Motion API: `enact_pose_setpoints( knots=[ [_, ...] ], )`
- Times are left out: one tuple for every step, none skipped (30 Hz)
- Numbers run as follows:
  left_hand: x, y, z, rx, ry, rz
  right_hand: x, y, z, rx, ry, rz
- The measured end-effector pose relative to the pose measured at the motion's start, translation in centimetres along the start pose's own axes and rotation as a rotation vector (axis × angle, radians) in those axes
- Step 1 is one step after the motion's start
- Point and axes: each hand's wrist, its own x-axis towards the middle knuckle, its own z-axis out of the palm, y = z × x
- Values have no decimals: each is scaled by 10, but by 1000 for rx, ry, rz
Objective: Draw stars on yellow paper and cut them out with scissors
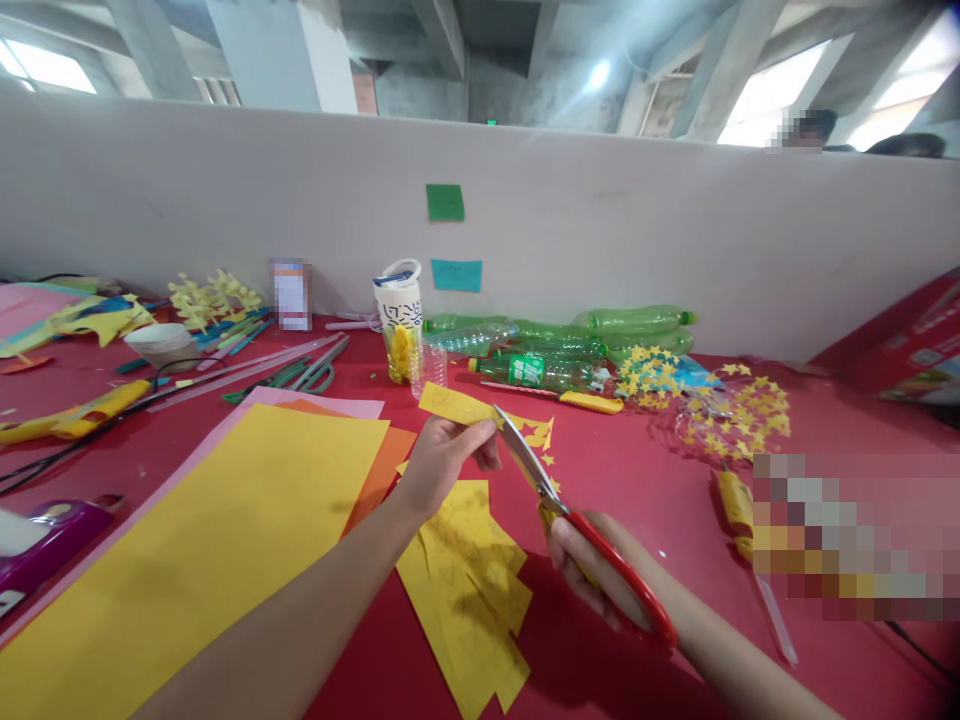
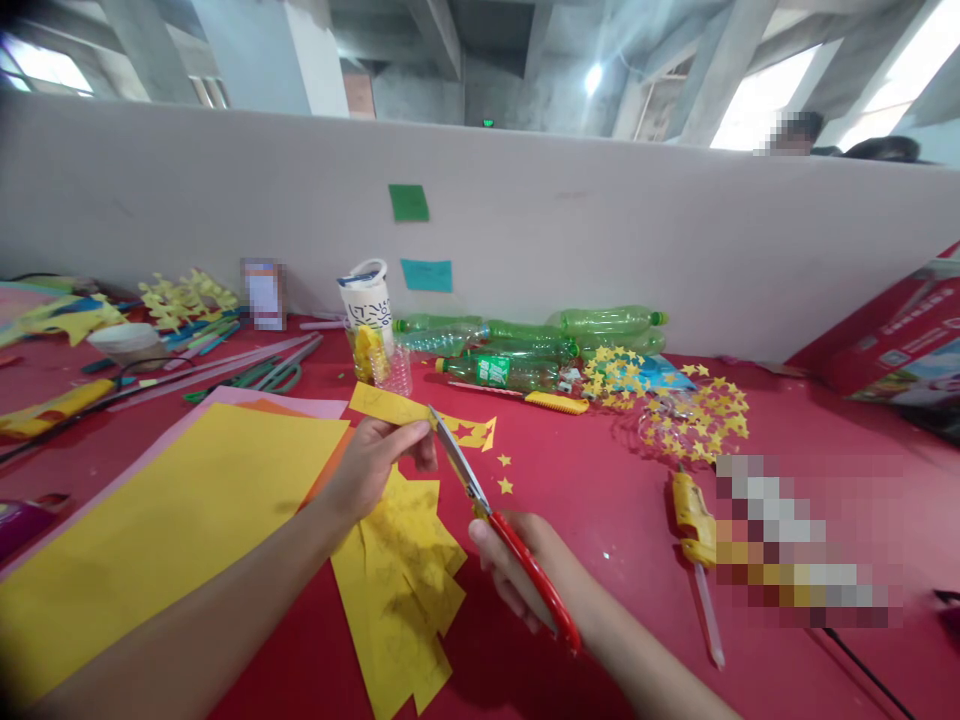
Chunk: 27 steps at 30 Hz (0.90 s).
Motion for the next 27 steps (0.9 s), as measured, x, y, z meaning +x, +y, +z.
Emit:
enact_pose_setpoints(
  knots=[
    [0, 0, 0, 1, -2, -1, 0, 0, 0, 14, 3, 8],
    [0, 0, 0, 0, -2, -1, 0, 1, 0, 26, 4, 17],
    [0, 0, 0, -3, -1, -2, 0, 1, 0, 35, 5, 25],
    [0, 0, 0, -8, 0, -3, 1, 1, 0, 41, 6, 34],
    [-1, 0, 0, -12, 2, -5, 0, 1, 0, 46, 6, 45],
    [-1, 0, 1, -15, 4, -7, 0, 1, 0, 47, 5, 55],
    [-1, 0, 1, -16, 6, -10, 0, 0, 0, 46, 4, 60],
    [-1, 1, 1, -16, 7, -13, 0, 0, 0, 41, 5, 59],
    [-1, 1, 1, -16, 6, -16, -1, -1, 0, 35, 9, 57],
    [-1, 1, 1, -17, 6, -20, -1, -1, 0, 27, 13, 55],
    [-1, 1, 0, -19, 6, -22, -1, -1, 0, 23, 17, 55],
    [-1, 0, 0, -22, 5, -24, -1, -1, 0, 21, 20, 57],
    [-1, 0, 0, -26, 4, -24, -1, -1, 0, 21, 24, 61],
    [-1, 0, 0, -29, 2, -23, -1, -1, -1, 20, 30, 65],
    [-1, -1, -1, -32, 1, -22, 0, 0, -1, 19, 32, 70],
    [0, -1, -1, -36, 0, -22, 1, 1, -1, 17, 36, 75],
    [0, -1, -1, -38, -1, -22, 2, 1, -2, 13, 42, 79],
    [0, -1, -2, -39, 0, -23, 3, 2, -2, 9, 50, 80],
    [1, -1, -2, -41, 4, -25, 3, 3, -2, 8, 52, 82],
    [1, -1, -2, -46, 14, -24, 4, 3, -3, 9, 52, 82],
    [2, 0, -3, -53, 29, -20, 5, 3, -3, 11, 52, 81],
    [2, 0, -3, -62, 43, -14, 5, 3, -3, 10, 54, 78],
    [3, 1, -4, -71, 55, -5, 5, 3, -2, 8, 53, 77],
    [3, 2, -4, -80, 63, 3, 5, 2, -2, 3, 55, 79],
    [4, 3, -5, -85, 66, 10, 5, 2, -2, -5, 61, 82],
    [4, 3, -5, -86, 66, 16, 4, 1, -2, -15, 66, 85],
    [4, 4, -6, -83, 64, 18, 3, 0, -2, -24, 66, 86]
  ],
)
